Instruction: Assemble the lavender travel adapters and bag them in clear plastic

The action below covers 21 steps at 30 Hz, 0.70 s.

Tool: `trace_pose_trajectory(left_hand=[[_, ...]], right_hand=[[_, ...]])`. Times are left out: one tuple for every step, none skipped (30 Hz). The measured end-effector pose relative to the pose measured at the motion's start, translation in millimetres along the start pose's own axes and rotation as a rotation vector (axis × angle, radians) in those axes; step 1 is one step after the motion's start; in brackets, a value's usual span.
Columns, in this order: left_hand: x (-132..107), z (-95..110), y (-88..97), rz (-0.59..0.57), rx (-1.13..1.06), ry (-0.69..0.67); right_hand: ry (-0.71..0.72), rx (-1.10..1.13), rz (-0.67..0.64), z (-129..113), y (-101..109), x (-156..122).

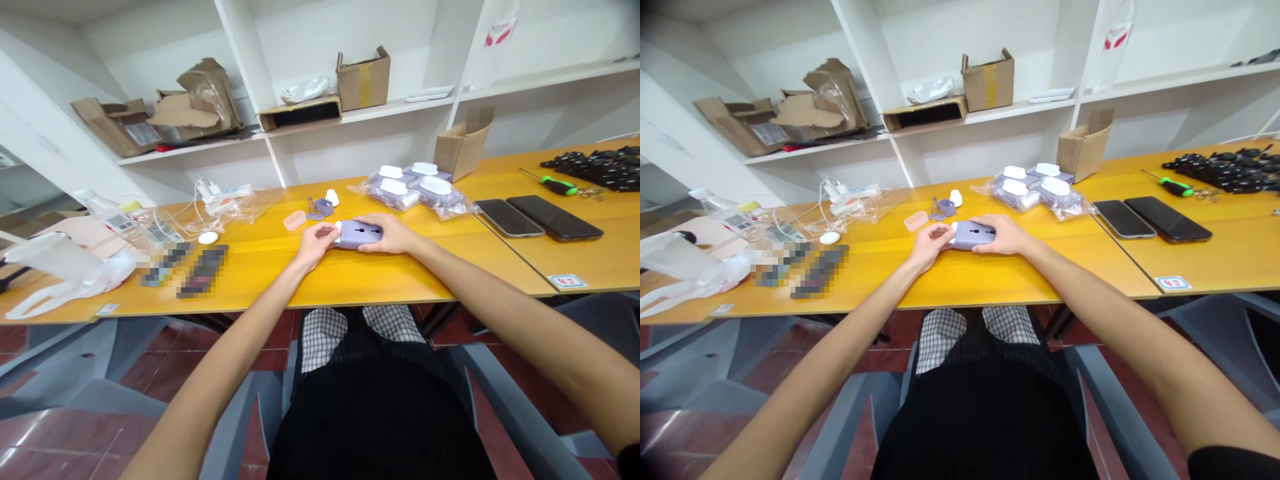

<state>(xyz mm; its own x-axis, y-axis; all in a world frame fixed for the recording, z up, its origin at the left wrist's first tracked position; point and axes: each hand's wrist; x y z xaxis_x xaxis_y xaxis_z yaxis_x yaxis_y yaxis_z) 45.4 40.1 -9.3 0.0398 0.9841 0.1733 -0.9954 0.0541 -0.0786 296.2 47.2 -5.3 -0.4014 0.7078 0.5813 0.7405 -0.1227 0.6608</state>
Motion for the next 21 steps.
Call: trace_pose_trajectory(left_hand=[[-0.5,1.1,3.3,-0.038,0.014,0.001],[-1.1,2.7,7.2,-0.090,0.028,0.003],[-1.8,4.6,11.4,-0.153,0.040,0.007],[-2.5,6.5,15.4,-0.218,0.049,0.010],[-3.2,8.4,18.9,-0.275,0.053,0.008],[-4.0,9.9,21.5,-0.319,0.054,0.003],[-4.6,11.0,23.3,-0.346,0.056,-0.004],[-5.2,11.6,24.1,-0.356,0.064,-0.012],[-5.6,11.8,24.1,-0.354,0.077,-0.020],[-5.8,11.6,23.8,-0.347,0.093,-0.025],[-5.8,11.2,23.2,-0.339,0.111,-0.028],[-5.6,10.5,22.7,-0.332,0.126,-0.032],[-5.4,9.8,22.4,-0.326,0.137,-0.038],[-5.1,9.1,22.3,-0.324,0.144,-0.046],[-4.9,8.4,22.5,-0.325,0.146,-0.053],[-4.8,7.8,22.8,-0.332,0.148,-0.056],[-4.7,7.2,23.2,-0.341,0.149,-0.058],[-4.7,6.7,23.5,-0.353,0.148,-0.059],[-4.6,6.2,23.9,-0.366,0.146,-0.060],[-4.5,5.7,24.1,-0.378,0.145,-0.060],[-4.3,5.2,24.2,-0.388,0.144,-0.060]], right_hand=[[-0.005,0.009,-0.008,0.0,1.0,-0.4],[-0.013,0.018,-0.015,-0.4,2.0,-0.7],[-0.027,0.027,-0.019,-1.1,3.1,-0.9],[-0.046,0.036,-0.023,-2.0,4.3,-1.0],[-0.067,0.041,-0.028,-3.0,5.3,-1.0],[-0.085,0.044,-0.033,-4.1,6.3,-0.9],[-0.096,0.044,-0.040,-4.9,7.1,-0.7],[-0.099,0.045,-0.051,-5.6,7.8,-0.5],[-0.095,0.050,-0.063,-5.8,8.2,-0.2],[-0.089,0.061,-0.076,-5.6,8.5,0.1],[-0.084,0.075,-0.090,-5.1,8.7,0.3],[-0.082,0.090,-0.101,-4.3,8.7,0.6],[-0.084,0.100,-0.109,-3.3,8.6,0.8],[-0.088,0.105,-0.116,-2.4,8.6,1.0],[-0.093,0.105,-0.121,-1.6,8.6,1.1],[-0.096,0.103,-0.126,-1.2,8.7,1.2],[-0.098,0.100,-0.132,-1.1,8.9,1.2],[-0.096,0.097,-0.140,-1.4,9.2,1.1],[-0.093,0.093,-0.147,-2.0,9.5,1.0],[-0.088,0.090,-0.152,-2.7,9.8,0.8],[-0.082,0.086,-0.157,-3.4,10.2,0.7]])
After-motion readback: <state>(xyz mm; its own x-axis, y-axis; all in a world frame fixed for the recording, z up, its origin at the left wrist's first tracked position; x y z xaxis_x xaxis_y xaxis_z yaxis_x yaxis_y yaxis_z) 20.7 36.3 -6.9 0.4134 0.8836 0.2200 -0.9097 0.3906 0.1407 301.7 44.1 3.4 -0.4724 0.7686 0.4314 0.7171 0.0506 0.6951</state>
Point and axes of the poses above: each hand's wrist, its own x-axis towards the middle knuckle, its own y-axis out of the back of the hand, z = x × y, and after that the axes turned 7 degrees about z, right-handed
